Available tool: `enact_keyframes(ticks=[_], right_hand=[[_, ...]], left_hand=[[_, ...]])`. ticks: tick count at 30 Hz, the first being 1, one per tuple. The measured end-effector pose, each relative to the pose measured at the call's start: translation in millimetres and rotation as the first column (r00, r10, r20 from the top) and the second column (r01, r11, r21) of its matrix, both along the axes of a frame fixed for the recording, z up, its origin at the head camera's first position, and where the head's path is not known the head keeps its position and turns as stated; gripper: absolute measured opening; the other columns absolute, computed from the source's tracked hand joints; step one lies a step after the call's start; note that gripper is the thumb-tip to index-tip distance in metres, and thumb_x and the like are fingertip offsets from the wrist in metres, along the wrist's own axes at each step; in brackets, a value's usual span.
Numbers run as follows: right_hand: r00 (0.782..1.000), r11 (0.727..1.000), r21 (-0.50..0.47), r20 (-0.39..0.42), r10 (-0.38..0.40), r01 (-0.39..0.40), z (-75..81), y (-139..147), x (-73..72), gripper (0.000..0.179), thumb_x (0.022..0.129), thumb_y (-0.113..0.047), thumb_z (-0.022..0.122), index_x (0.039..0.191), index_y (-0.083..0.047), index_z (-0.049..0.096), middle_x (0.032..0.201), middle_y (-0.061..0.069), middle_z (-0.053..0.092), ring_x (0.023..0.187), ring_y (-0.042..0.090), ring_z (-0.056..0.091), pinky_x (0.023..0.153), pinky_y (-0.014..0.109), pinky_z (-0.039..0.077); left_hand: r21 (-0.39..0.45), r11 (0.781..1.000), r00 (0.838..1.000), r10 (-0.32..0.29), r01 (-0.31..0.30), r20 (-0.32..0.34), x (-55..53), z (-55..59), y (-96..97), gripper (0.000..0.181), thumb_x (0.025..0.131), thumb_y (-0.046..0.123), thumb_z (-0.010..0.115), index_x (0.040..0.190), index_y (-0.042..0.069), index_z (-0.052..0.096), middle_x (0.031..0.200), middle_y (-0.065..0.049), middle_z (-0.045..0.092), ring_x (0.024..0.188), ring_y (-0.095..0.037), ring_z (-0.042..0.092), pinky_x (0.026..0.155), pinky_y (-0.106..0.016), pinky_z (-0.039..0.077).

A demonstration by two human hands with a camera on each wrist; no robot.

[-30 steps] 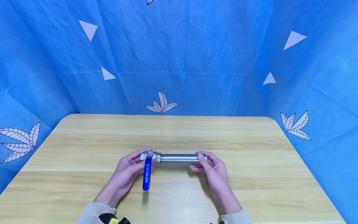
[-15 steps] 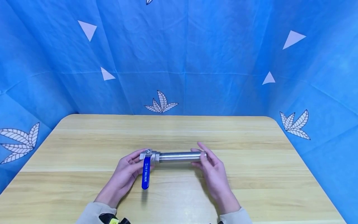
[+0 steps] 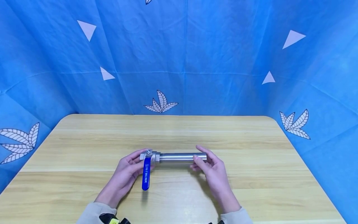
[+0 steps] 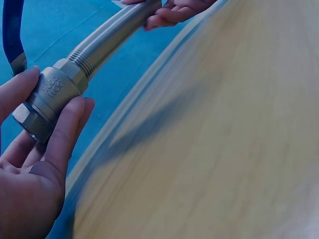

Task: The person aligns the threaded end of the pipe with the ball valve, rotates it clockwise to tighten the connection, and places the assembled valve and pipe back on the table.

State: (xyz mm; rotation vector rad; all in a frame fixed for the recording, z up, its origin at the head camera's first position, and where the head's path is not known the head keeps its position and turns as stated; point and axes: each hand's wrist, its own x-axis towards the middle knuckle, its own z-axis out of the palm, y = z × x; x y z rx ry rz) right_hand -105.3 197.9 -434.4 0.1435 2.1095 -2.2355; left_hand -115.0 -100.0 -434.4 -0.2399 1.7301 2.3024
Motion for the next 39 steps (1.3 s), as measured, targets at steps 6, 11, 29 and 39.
enact_keyframes(ticks=[6, 11, 29, 39], right_hand=[[1.0, 0.999, 0.05, -0.011, 0.009, -0.008, 0.6, -3.4, 1.1, 0.038, 0.112, -0.028, 0.057, 0.142, -0.004, 0.058, 0.085, 0.009, 0.077, 0.07, 0.019, 0.075, 0.066, 0.03, 0.066], [0.986, 0.987, 0.036, -0.048, 0.157, -0.155, 2.2, 0.9, 2.2, 0.053, 0.108, -0.015, 0.062, 0.155, -0.004, 0.04, 0.104, 0.016, 0.081, 0.085, 0.021, 0.08, 0.077, 0.033, 0.066], [0.997, 0.995, 0.067, 0.04, 0.067, -0.07, 4.0, -1.9, 4.2, 0.031, 0.108, -0.025, 0.066, 0.13, -0.003, 0.062, 0.086, 0.008, 0.072, 0.062, 0.02, 0.072, 0.061, 0.03, 0.064], [0.98, 0.981, 0.034, -0.047, 0.194, -0.192, 2.1, 1.9, 3.8, 0.055, 0.1, -0.007, 0.072, 0.146, -0.002, 0.042, 0.093, 0.003, 0.074, 0.067, 0.018, 0.075, 0.064, 0.031, 0.065]], left_hand=[[0.007, 1.0, 1.0, -0.026, 0.026, -0.011, 0.0, -0.5, 0.4, 0.059, 0.093, -0.005, 0.072, 0.15, 0.001, 0.058, 0.139, -0.014, 0.073, 0.107, -0.017, 0.077, 0.092, -0.03, 0.066], [0.011, 1.0, 1.0, 0.004, -0.004, 0.002, -0.1, 0.0, -2.0, 0.058, 0.093, -0.005, 0.072, 0.149, 0.002, 0.059, 0.136, -0.012, 0.075, 0.105, -0.016, 0.078, 0.09, -0.028, 0.065], [0.017, 0.998, 0.999, -0.052, 0.052, 0.006, 0.8, 0.0, -3.1, 0.06, 0.093, -0.004, 0.073, 0.15, 0.001, 0.058, 0.133, -0.01, 0.075, 0.105, -0.017, 0.077, 0.092, -0.029, 0.065], [0.026, 0.999, 0.999, -0.032, 0.031, 0.032, -0.1, -0.9, -5.8, 0.06, 0.095, -0.003, 0.07, 0.153, 0.004, 0.055, 0.134, -0.007, 0.074, 0.102, -0.016, 0.077, 0.091, -0.027, 0.065]])
